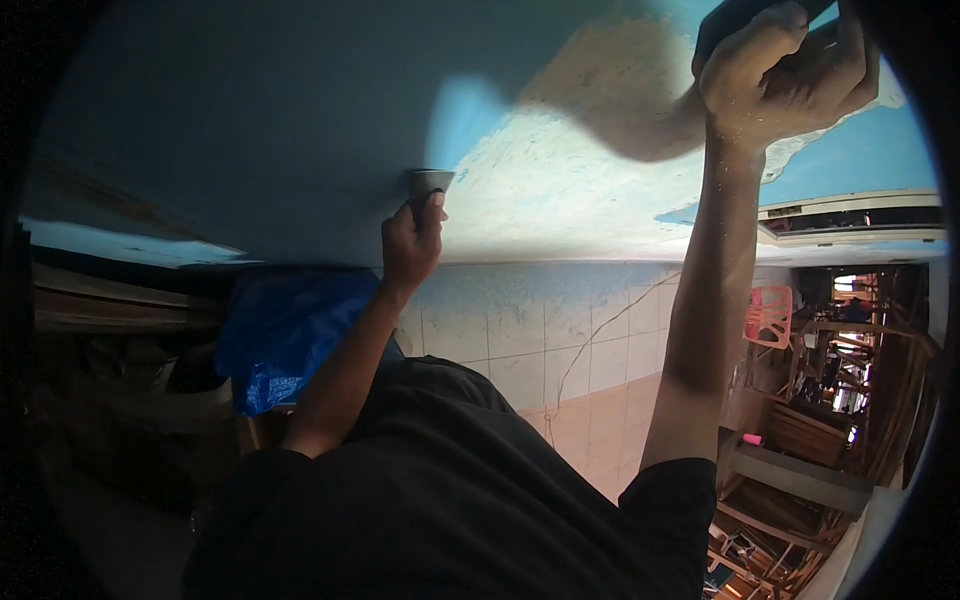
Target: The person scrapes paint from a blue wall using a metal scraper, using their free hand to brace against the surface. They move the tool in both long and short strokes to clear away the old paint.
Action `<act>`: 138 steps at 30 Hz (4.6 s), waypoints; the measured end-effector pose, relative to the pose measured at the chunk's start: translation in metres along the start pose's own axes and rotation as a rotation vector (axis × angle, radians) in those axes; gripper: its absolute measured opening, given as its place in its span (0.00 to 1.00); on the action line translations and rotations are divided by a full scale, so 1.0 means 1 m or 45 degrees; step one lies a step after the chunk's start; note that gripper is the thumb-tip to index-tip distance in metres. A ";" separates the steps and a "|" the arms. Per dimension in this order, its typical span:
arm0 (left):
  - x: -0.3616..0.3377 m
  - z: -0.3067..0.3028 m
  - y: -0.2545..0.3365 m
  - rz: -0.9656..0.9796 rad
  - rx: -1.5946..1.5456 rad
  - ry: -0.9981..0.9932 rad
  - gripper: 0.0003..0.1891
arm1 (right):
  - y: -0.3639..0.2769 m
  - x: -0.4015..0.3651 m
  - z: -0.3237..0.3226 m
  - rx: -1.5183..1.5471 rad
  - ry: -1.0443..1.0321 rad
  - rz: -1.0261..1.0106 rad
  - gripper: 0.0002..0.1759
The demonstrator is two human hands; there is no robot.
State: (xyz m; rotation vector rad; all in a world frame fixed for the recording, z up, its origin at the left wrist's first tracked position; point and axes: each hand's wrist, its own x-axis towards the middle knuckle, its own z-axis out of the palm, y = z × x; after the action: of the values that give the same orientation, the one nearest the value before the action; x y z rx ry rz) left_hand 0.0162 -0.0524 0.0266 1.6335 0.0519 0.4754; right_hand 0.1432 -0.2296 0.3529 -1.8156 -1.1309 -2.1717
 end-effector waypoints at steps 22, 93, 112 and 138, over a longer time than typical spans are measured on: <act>-0.001 -0.008 -0.007 -0.007 0.080 -0.035 0.20 | -0.018 0.006 0.005 -0.052 -0.156 -0.042 0.26; -0.006 0.008 -0.017 -0.052 0.080 -0.072 0.18 | 0.009 -0.021 0.018 0.099 -0.106 -0.294 0.33; -0.013 -0.001 -0.037 -0.040 0.054 -0.010 0.20 | 0.001 -0.028 0.003 -0.205 -0.131 -0.269 0.32; -0.005 0.007 0.013 -0.090 0.042 -0.007 0.19 | -0.010 -0.023 -0.007 -0.079 -0.379 -0.136 0.37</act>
State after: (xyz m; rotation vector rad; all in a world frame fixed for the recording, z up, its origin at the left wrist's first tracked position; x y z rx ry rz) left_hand 0.0108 -0.0620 0.0380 1.6594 0.1137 0.4175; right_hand 0.1387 -0.2349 0.3278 -2.2108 -1.2540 -2.0599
